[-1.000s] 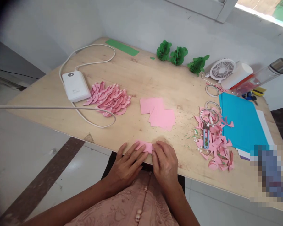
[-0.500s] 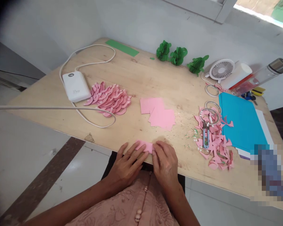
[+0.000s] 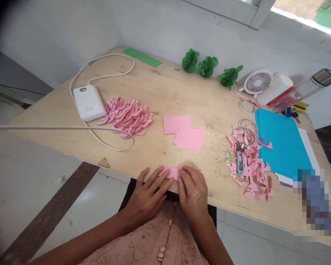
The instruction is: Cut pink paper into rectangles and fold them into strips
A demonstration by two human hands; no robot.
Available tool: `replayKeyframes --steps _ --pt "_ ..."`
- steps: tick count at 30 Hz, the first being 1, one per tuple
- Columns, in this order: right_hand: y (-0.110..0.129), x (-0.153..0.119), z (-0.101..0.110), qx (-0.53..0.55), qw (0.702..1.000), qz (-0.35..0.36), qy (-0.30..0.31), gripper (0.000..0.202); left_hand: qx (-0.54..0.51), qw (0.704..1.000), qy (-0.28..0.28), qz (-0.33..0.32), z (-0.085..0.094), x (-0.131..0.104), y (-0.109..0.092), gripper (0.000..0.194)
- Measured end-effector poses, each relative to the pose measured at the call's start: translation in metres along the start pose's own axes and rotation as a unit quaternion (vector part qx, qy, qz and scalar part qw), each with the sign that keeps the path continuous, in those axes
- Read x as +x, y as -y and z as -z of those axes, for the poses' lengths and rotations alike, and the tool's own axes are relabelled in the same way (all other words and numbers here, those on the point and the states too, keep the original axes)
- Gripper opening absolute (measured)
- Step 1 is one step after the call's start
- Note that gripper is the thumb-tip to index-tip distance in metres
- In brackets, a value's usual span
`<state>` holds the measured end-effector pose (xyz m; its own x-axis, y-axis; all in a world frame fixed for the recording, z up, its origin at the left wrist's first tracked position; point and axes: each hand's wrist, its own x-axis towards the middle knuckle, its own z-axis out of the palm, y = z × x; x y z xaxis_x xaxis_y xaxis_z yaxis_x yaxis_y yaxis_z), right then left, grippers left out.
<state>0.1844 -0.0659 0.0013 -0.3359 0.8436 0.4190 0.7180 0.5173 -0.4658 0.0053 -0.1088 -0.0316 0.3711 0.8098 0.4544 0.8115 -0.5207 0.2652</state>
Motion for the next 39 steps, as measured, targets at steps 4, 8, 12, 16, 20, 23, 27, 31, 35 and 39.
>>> replayKeyframes --steps 4,8,12,16,20,23,27,31,35,39 --pt "0.000 0.000 0.000 0.001 1.000 0.003 -0.002 0.023 0.000 1.000 -0.002 0.000 0.000 0.000 0.000 0.041" --pt "0.000 0.000 0.000 0.002 1.000 0.003 -0.002 0.024 0.008 1.000 -0.006 -0.001 -0.001 0.000 0.000 0.041" --pt "-0.001 0.000 0.000 0.003 1.000 0.005 -0.006 0.025 0.017 1.000 -0.002 -0.009 -0.002 -0.001 0.001 0.042" --pt "-0.001 -0.003 0.001 -0.010 1.000 0.001 -0.013 0.026 0.018 1.000 0.002 -0.014 -0.003 -0.002 0.001 0.041" --pt "0.003 -0.008 0.005 -0.046 0.998 -0.004 -0.037 0.027 0.016 1.000 0.010 -0.013 -0.002 -0.003 0.001 0.042" --pt "0.011 -0.014 0.007 -0.063 0.998 0.001 -0.029 0.029 0.015 1.000 0.011 -0.013 -0.002 -0.003 0.001 0.043" --pt "0.023 -0.020 0.007 -0.068 0.997 0.021 0.015 0.030 0.012 1.000 0.005 -0.015 -0.003 -0.003 0.001 0.039" --pt "0.027 -0.021 0.006 -0.081 0.996 0.029 0.034 0.029 0.014 1.000 0.005 -0.018 -0.004 -0.003 0.002 0.035" --pt "0.024 -0.022 0.006 -0.099 0.994 0.027 0.036 0.029 0.022 0.999 0.000 -0.024 -0.004 -0.003 0.001 0.035" --pt "0.020 -0.025 0.006 -0.112 0.993 0.024 0.027 0.028 0.030 0.999 -0.003 -0.024 -0.004 -0.003 0.001 0.038"
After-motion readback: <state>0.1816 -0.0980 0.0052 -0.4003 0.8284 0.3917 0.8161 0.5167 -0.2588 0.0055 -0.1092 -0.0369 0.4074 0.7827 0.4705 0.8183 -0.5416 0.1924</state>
